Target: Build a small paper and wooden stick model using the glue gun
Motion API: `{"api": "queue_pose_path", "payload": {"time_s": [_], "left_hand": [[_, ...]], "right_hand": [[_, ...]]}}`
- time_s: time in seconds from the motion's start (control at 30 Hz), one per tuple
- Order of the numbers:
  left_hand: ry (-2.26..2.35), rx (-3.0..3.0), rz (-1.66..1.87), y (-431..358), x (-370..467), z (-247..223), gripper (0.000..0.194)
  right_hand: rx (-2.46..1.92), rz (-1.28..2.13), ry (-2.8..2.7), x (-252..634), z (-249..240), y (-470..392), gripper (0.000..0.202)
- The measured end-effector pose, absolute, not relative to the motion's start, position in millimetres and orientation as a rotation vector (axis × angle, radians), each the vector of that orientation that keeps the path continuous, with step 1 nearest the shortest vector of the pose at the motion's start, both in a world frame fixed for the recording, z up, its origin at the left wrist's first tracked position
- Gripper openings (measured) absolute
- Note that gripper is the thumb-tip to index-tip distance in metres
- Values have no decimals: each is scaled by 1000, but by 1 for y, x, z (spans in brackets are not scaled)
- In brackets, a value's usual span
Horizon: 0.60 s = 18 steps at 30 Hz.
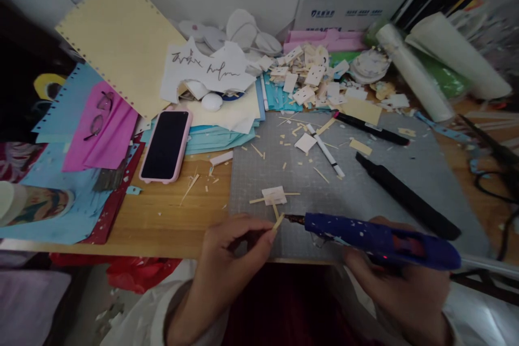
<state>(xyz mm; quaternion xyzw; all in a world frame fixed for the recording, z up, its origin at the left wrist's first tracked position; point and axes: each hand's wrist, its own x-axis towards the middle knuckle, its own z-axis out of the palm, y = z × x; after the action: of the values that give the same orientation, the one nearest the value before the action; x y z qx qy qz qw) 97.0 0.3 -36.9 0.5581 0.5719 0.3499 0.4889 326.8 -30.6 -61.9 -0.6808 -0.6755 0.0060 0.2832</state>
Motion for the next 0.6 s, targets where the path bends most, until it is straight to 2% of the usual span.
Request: {"api": "queue_pose_path", "payload": {"time_s": [0.23,0.4,0.6], "left_hand": [[1401,1355,839,0,96,-36,10],[1390,1349,848,1,96,-36,9],[1387,1368,826,0,96,-39,8]], "right_hand": [[-1727,81,-1879,327,-59,-27,12],[-1794,56,-1835,326,-57,-26,21],[-1765,79,-1875,328,-59,-26,20]]}}
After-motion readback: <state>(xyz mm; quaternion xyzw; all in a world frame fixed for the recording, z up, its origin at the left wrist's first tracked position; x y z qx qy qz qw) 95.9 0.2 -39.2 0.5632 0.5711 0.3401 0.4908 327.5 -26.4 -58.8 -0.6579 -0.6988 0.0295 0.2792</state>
